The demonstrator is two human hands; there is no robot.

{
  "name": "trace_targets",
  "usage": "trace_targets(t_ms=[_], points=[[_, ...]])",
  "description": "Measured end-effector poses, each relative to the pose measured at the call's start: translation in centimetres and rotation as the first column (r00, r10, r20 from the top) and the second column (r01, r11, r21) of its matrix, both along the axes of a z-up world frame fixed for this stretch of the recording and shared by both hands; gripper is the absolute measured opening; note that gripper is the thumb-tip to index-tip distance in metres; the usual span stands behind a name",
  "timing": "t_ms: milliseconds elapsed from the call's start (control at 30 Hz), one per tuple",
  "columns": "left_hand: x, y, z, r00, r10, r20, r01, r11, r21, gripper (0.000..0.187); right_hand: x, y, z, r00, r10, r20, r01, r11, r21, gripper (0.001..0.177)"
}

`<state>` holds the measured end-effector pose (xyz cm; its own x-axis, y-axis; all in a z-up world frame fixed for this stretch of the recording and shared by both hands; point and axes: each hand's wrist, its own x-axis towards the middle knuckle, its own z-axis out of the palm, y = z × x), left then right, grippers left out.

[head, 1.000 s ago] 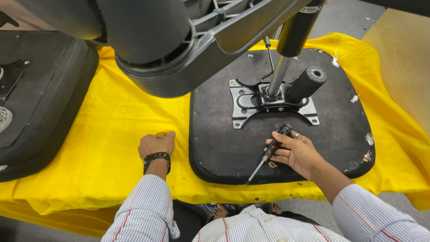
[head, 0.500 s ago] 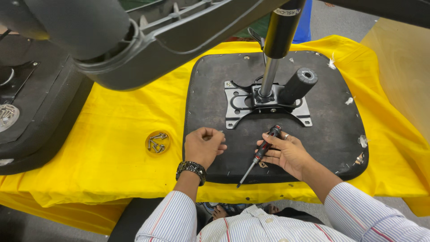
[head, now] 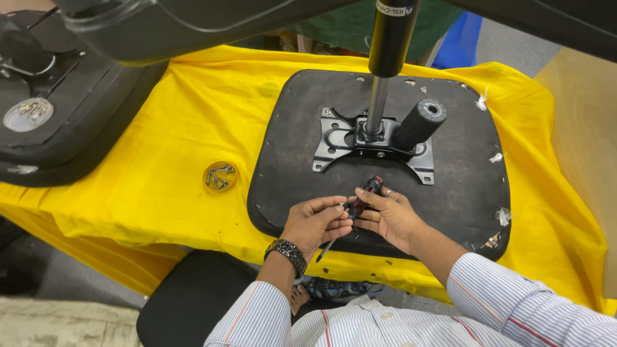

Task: The person uses a screwdriver to tighten screws on the underside of a chair seat, securing the metal mounting bracket to the seat base. They reposition the seat and continue fastening additional screws to complete the assembly.

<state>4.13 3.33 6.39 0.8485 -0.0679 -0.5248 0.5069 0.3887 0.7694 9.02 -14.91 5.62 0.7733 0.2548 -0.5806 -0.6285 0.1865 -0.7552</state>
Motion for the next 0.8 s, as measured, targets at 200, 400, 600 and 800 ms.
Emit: trace_targets(t_ms=[200, 400, 600, 800], points=[[-1.6, -1.0, -0.1, 0.988, 0.145, 0.047, -0.149, 0.985, 0.09, 0.034, 0.2, -0.2, 0.2, 0.998, 0.069, 0.016, -0.069, 0.998, -0.013, 0.028], [-1.1, 0.4, -0.6, 0.981, 0.156, 0.119, -0.181, 0.954, 0.241, 0.044, -0.1, 0.0, 0.4, 0.999, 0.042, 0.002, -0.041, 0.999, -0.024, 0.026], [0.6, 4.3, -2.6, 0.966, 0.189, 0.174, -0.233, 0.929, 0.287, 0.037, -0.1, 0.7, 0.1, 0.999, -0.043, 0.02, 0.045, 0.997, -0.062, 0.024], [1.6, 8.1, -3.6, 0.963, 0.216, 0.16, -0.257, 0.917, 0.307, 0.029, -0.2, 1.0, -0.1, 0.994, -0.104, 0.032, 0.105, 0.993, -0.045, 0.022]])
